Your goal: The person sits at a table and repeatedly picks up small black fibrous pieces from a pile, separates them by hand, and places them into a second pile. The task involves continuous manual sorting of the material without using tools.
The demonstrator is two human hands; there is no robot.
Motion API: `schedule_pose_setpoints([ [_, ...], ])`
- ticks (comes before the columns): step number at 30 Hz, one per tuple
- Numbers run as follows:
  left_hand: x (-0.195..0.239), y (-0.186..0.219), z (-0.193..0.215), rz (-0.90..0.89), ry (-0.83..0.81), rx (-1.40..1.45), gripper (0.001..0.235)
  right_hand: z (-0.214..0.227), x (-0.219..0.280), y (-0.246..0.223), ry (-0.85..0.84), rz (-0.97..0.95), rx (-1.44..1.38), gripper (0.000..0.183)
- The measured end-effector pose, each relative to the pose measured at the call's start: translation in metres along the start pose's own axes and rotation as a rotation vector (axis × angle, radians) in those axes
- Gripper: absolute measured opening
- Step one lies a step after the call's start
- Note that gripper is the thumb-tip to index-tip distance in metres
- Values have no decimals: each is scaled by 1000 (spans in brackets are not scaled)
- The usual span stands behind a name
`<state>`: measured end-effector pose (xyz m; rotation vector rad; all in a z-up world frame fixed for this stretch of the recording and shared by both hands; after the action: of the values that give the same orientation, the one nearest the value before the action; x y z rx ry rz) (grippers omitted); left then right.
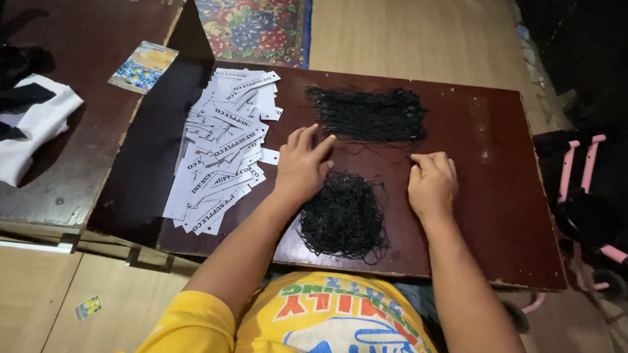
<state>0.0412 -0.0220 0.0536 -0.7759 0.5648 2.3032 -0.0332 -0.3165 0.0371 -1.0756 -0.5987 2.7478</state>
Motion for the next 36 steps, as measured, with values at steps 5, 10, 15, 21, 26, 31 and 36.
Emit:
schedule_pose_setpoints([
  [5, -5, 17, 11, -47, -158, -41, 38, -2, 2, -5, 44, 102, 77, 19],
  [10, 0, 12, 1, -46, -152, -67, 40, -1, 3, -10, -20, 67, 86, 18],
  [15, -5, 17, 6, 7, -268, -42, 56, -4, 3, -8, -15, 77, 113, 18],
  [21, -4, 16, 3, -6, -306, -76, 52, -4, 4, -8, -35, 61, 109, 18],
  [26, -1, 12, 1, 24, -206, -72, 50, -3, 2, -9, -38, 55, 120, 17],
  [31, 4, 7, -3, 71, -186, -113, 54, -3, 2, -9, -89, 4, 127, 19],
  [36, -1, 10, 6, 130, -287, -112, 58, -3, 2, -10, -161, -61, 191, 27],
])
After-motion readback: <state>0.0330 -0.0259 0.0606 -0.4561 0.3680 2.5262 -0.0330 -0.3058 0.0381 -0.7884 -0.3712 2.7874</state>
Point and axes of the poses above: each hand's wrist, its own x-axis away from the middle knuckle, its own z-axis out of the back of the hand, y = z × x, the point moved 5 cm from there along -x, towards the middle knuckle, and after that the axes turned 6 degrees about -z, right-handed, at the moved point
